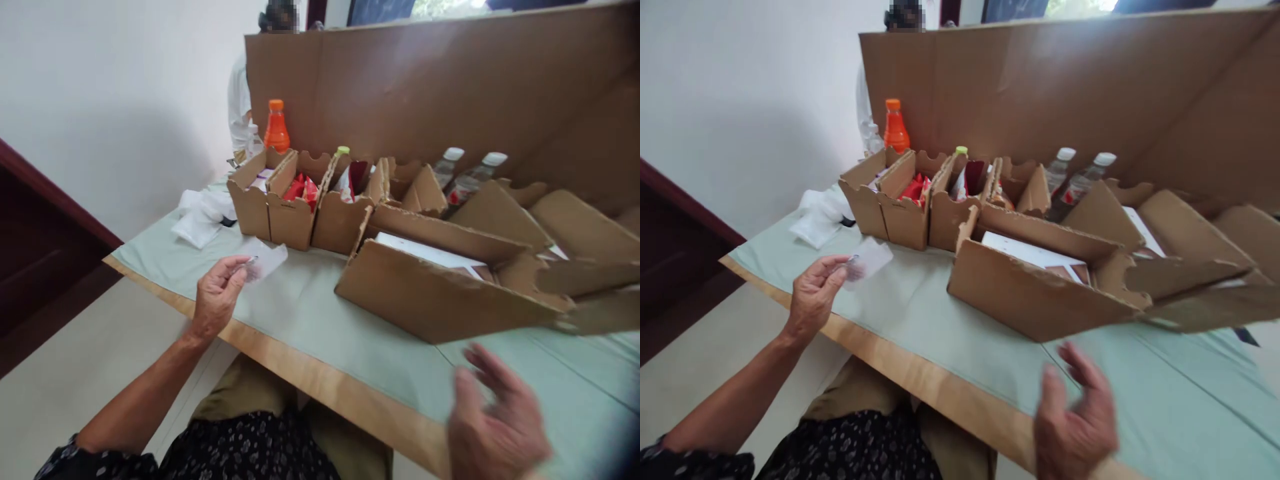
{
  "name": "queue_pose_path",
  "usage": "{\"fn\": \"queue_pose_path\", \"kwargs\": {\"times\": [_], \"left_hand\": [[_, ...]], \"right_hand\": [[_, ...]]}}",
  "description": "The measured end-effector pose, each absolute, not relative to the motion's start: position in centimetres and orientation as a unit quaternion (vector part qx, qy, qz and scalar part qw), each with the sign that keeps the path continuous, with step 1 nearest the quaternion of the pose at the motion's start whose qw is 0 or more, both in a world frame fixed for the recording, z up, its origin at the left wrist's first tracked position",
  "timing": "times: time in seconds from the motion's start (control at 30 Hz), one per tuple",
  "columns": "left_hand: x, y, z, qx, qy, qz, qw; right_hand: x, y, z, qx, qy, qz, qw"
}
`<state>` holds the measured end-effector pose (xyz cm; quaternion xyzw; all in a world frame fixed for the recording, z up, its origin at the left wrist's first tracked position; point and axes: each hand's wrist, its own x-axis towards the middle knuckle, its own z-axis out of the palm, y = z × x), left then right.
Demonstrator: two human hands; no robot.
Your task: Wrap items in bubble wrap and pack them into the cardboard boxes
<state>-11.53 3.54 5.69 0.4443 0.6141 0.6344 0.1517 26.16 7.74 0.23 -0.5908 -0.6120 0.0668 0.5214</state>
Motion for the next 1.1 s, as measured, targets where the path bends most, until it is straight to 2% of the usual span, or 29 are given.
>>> {"fn": "queue_pose_path", "kwargs": {"times": [0.13,0.27,0.37,0.47,0.6,0.7,0.9,1.1], "left_hand": [[-5.7,3.2,5.7,0.475,0.545,0.612,0.320],[-2.5,3.0,5.1,0.461,0.475,0.591,0.461],[-2.5,3.2,4.8,0.400,0.419,0.622,0.526],[-4.1,3.4,4.6,0.309,0.436,0.641,0.551],[-6.0,3.3,4.1,0.224,0.493,0.630,0.556],[-5.9,2.8,3.8,0.195,0.498,0.622,0.573],[-3.8,2.5,3.8,0.238,0.484,0.584,0.606],[-2.6,2.4,3.6,0.311,0.480,0.555,0.604]], "right_hand": [[21.0,6.9,3.1,-0.446,-0.717,0.223,0.486],[18.5,9.4,4.0,-0.359,-0.726,0.352,0.470],[17.9,10.5,3.2,-0.313,-0.722,0.423,0.449],[17.7,10.7,1.8,-0.336,-0.683,0.473,0.444],[17.5,10.3,0.9,-0.410,-0.674,0.431,0.438],[17.1,9.7,2.0,-0.414,-0.686,0.406,0.439],[15.3,8.7,5.7,-0.340,-0.732,0.432,0.401],[14.6,8.7,6.0,-0.318,-0.757,0.441,0.362]]}}
